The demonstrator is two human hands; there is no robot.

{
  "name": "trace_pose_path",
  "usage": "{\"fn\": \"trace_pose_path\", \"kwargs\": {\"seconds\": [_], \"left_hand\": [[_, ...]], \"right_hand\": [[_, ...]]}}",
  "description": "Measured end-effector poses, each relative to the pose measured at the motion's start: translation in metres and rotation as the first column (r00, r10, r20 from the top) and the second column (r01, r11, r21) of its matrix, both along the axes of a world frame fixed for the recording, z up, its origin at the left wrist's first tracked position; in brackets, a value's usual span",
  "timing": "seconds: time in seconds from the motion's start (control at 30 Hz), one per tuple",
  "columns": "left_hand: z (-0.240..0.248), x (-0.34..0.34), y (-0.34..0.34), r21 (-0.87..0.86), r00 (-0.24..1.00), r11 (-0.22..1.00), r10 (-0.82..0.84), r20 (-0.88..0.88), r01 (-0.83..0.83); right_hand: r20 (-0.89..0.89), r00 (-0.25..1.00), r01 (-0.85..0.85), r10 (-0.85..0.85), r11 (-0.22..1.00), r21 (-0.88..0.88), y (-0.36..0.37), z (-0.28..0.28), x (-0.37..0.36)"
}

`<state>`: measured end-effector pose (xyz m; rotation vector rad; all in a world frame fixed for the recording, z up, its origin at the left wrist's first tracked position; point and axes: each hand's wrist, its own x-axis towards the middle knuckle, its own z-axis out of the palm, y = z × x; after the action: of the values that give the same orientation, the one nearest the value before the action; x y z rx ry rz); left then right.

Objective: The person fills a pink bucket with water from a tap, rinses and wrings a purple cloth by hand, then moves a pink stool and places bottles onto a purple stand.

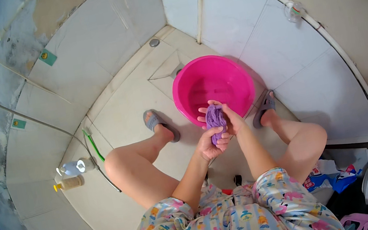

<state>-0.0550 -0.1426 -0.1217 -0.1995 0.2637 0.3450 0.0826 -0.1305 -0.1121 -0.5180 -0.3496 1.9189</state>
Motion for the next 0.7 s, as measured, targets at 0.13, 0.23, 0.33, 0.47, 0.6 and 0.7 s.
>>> {"fn": "trace_pose_path", "kwargs": {"seconds": [0.13, 0.23, 0.33, 0.47, 0.6, 0.7], "left_hand": [[0.008, 0.006, 0.015, 0.261, 0.886, 0.962, 0.049, -0.461, 0.083], [-0.027, 0.011, 0.031, 0.334, 0.695, 0.942, 0.251, -0.674, -0.015], [-0.052, 0.033, 0.045, 0.488, 0.304, 0.873, 0.462, -0.833, 0.012], [-0.162, -0.010, 0.067, 0.498, 0.236, 0.864, 0.500, -0.833, -0.072], [-0.166, 0.030, 0.057, 0.216, 0.505, 0.928, 0.348, -0.790, -0.302], [-0.139, 0.055, 0.050, 0.219, 0.425, 0.945, 0.307, -0.851, -0.244]], "right_hand": [[0.646, 0.758, 0.041, -0.088, 0.995, 0.088, 0.037, 0.027, 0.029], [0.821, 0.202, 0.455, -0.533, 0.794, 0.404, 0.055, 0.059, 0.075], [0.549, -0.488, 0.440, -0.678, 0.353, 0.826, 0.063, 0.107, 0.160], [0.390, -0.556, 0.347, -0.734, 0.222, 0.911, 0.078, 0.196, 0.168], [0.324, -0.636, 0.176, -0.700, 0.277, 0.945, 0.094, 0.212, 0.207], [0.366, -0.562, 0.123, -0.742, 0.363, 0.924, 0.103, 0.208, 0.227]]}}
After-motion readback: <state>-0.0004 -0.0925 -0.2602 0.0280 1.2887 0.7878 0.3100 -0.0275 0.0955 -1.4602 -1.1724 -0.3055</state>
